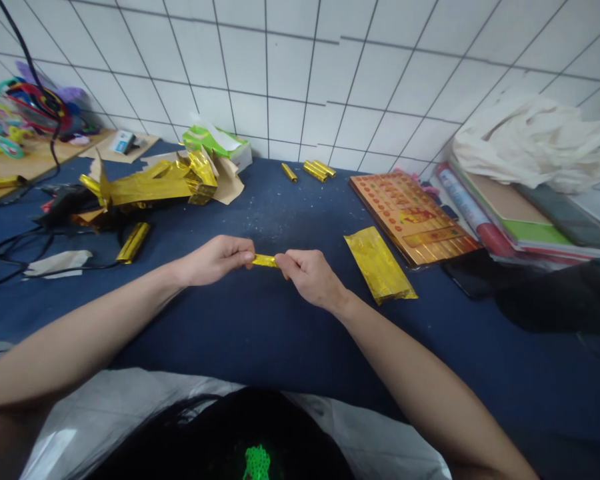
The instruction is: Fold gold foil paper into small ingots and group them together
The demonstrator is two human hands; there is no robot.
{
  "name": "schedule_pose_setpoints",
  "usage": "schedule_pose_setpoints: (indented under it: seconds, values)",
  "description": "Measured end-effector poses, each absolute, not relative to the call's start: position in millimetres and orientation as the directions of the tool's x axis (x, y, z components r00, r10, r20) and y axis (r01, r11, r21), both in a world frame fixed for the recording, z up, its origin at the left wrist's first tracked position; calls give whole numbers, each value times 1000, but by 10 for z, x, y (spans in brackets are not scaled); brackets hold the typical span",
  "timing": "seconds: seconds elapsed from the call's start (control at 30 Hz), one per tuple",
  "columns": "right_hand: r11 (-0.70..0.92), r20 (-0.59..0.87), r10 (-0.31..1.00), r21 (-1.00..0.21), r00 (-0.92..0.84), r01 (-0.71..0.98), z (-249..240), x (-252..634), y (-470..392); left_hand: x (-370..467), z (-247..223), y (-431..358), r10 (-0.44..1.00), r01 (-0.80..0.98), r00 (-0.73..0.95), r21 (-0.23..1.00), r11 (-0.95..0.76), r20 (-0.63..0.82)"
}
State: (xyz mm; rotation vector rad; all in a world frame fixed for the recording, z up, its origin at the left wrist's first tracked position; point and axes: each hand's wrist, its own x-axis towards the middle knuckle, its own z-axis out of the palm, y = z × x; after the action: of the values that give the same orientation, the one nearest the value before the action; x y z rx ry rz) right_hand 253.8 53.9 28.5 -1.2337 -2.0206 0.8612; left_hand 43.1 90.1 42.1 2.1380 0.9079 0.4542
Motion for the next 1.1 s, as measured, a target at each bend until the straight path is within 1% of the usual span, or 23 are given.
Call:
schedule_pose_setpoints:
  seconds: [0.17,0.33,0.43,0.57,0.63,0.73,0.8,0.87,1.0,1.03,1.1]
  values:
    - [361,180,912,-778,-368,515,280,2538,542,413,425,929,733,423,681,820,-386,-6]
    - [376,209,910,-781,-359,498,263,2535,542,404,423,941,747,414,665,833,-368,0]
    - [303,170,935,-841,-312,448,234,2553,562,393,414,957,762,416,648,849,-327,-24]
    - [174,112,970,-940,-218,293,190,2598,618,388,390,976,820,387,572,884,-261,-8]
    - [161,98,967,-950,-235,268,185,2602,625,404,377,966,815,385,579,889,-246,-26]
    - [187,81,950,-921,-301,341,204,2576,598,440,366,940,789,411,611,877,-249,-63]
    - [218,94,945,-896,-313,388,221,2557,576,457,364,932,804,435,590,867,-244,-70]
    - [238,119,948,-882,-296,407,228,2546,564,462,363,935,834,446,550,858,-253,-40]
    - [275,159,948,-848,-276,454,224,2531,549,448,352,946,855,403,511,853,-331,90]
    - [287,171,946,-838,-276,465,225,2526,543,444,349,946,857,379,504,865,-329,105]
    - [304,190,942,-828,-276,470,233,2517,532,437,346,943,863,326,496,902,-281,89]
